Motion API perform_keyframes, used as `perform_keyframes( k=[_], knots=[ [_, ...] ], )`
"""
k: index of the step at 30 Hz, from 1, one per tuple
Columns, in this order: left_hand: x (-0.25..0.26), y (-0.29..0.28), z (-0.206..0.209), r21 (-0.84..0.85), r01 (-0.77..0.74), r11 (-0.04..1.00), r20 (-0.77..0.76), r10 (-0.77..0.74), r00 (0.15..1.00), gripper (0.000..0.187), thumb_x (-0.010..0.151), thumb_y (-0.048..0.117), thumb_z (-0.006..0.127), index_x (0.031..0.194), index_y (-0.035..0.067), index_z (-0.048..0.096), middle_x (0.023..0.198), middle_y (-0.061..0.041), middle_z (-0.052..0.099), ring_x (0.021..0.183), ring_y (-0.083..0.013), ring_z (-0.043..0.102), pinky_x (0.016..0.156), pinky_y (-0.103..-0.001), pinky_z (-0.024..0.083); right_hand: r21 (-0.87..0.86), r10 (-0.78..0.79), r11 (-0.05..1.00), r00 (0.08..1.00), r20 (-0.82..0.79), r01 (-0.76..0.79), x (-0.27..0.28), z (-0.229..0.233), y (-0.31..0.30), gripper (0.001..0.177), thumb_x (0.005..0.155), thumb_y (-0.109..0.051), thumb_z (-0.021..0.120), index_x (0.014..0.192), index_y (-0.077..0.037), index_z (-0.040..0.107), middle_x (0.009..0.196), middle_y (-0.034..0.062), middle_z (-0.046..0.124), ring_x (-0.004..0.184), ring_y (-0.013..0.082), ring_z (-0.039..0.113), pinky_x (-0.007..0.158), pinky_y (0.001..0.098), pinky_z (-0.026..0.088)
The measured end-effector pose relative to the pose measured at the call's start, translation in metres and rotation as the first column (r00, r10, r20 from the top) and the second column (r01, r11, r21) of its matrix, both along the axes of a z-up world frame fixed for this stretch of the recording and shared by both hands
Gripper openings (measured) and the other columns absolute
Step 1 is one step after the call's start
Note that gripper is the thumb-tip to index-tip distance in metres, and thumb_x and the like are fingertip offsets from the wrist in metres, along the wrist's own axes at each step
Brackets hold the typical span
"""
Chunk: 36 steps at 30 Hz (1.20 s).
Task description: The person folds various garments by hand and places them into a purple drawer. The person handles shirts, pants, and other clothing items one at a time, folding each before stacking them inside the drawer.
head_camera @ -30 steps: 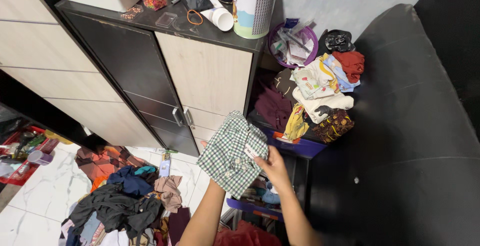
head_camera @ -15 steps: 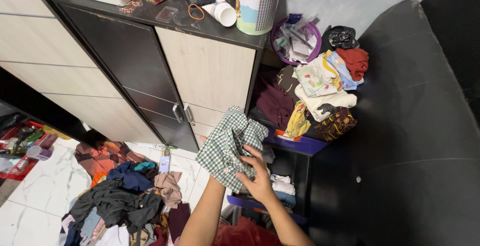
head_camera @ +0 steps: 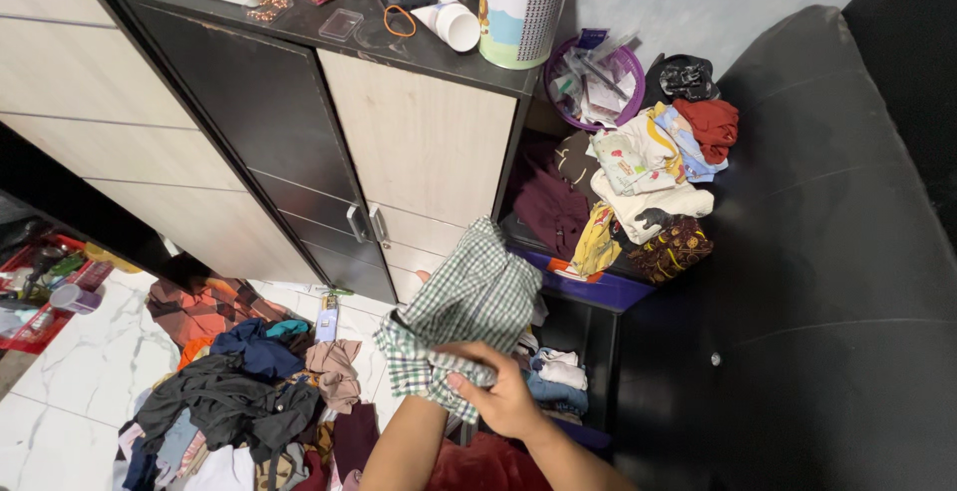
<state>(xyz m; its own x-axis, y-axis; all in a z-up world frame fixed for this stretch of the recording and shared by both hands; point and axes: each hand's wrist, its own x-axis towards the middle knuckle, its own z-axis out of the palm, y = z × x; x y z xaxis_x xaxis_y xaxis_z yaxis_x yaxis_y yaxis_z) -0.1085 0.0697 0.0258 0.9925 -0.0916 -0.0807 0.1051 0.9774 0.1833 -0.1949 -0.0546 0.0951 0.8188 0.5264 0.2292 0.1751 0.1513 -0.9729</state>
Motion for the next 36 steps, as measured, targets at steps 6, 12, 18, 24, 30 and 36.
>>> perform_keyframes(
  k=[6, 12, 18, 24, 30, 36],
  knots=[
    [-0.009, -0.01, 0.003, -0.015, 0.106, 0.994, 0.02, -0.106, 0.994, 0.117, 0.084, 0.091, 0.025, 0.16, 0.003, 0.028, 0.16, -0.024, 0.039, 0.144, -0.0402, 0.042, 0.117, -0.051, 0.039, 0.019, -0.335, 0.94, 0.934, -0.122, 0.34, 0.062, 0.002, -0.021, 0.045, 0.088, -0.012, 0.073, 0.129, 0.002, 0.058, 0.119, 0.0106, 0.072, 0.105, 0.0183, 0.07, 0.095, 0.0357, 0.057],
    [0.005, -0.019, 0.001, -0.052, -0.001, 0.999, 0.035, 0.003, 0.999, 0.116, 0.084, 0.091, 0.025, 0.161, 0.003, 0.027, 0.161, -0.024, 0.038, 0.146, -0.0405, 0.04, 0.119, -0.052, 0.037, -0.221, -0.505, 0.69, 0.677, 0.536, 0.689, 0.118, 0.027, -0.048, 0.062, 0.088, -0.014, 0.075, 0.142, 0.003, 0.049, 0.135, 0.0252, 0.059, 0.127, 0.0319, 0.055, 0.11, 0.0426, 0.042],
    [0.007, -0.02, 0.006, -0.028, -0.016, 0.999, 0.035, 0.017, 0.999, 0.119, 0.08, 0.092, 0.025, 0.16, 0.004, 0.027, 0.159, -0.025, 0.039, 0.145, -0.0429, 0.04, 0.118, -0.054, 0.037, -0.283, -0.248, 0.814, 0.744, 0.62, 0.507, 0.064, 0.036, -0.041, 0.076, 0.087, -0.023, 0.077, 0.151, -0.004, 0.041, 0.153, 0.0194, 0.044, 0.142, 0.0367, 0.045, 0.12, 0.0497, 0.035],
    [0.008, -0.018, -0.017, -0.039, 0.04, 0.998, -0.054, -0.042, 0.998, 0.117, 0.079, 0.094, 0.031, 0.148, 0.0, 0.04, 0.142, -0.028, 0.051, 0.128, -0.0441, 0.051, 0.11, -0.056, 0.043, -0.639, 0.152, 0.69, 0.795, 0.587, 0.34, 0.04, 0.028, -0.018, 0.081, 0.087, -0.024, 0.072, 0.157, -0.005, 0.036, 0.164, 0.0214, 0.036, 0.148, 0.0364, 0.038, 0.118, 0.0482, 0.032],
    [0.035, -0.018, -0.082, -0.013, -0.146, 0.989, -0.168, 0.142, 0.975, 0.112, 0.083, 0.092, 0.03, 0.144, 0.0, 0.048, 0.14, -0.023, 0.056, 0.124, -0.0388, 0.055, 0.109, -0.051, 0.046, -0.553, 0.082, 0.749, 0.777, 0.624, 0.365, 0.053, -0.019, -0.012, 0.071, 0.09, -0.019, 0.068, 0.152, 0.0, 0.04, 0.152, 0.0259, 0.048, 0.139, 0.0396, 0.049, 0.113, 0.0443, 0.04],
    [0.044, -0.022, -0.106, 0.189, -0.169, 0.967, -0.289, 0.219, 0.932, 0.093, 0.089, 0.085, 0.037, 0.145, 0.012, 0.048, 0.136, -0.012, 0.058, 0.123, -0.0311, 0.052, 0.107, -0.049, 0.042, -0.433, -0.321, 0.835, 0.94, 0.119, 0.34, 0.095, -0.092, -0.027, 0.032, 0.103, -0.02, 0.057, 0.128, -0.002, 0.066, 0.108, 0.0147, 0.077, 0.098, 0.028, 0.071, 0.089, 0.0358, 0.057]
  ],
)
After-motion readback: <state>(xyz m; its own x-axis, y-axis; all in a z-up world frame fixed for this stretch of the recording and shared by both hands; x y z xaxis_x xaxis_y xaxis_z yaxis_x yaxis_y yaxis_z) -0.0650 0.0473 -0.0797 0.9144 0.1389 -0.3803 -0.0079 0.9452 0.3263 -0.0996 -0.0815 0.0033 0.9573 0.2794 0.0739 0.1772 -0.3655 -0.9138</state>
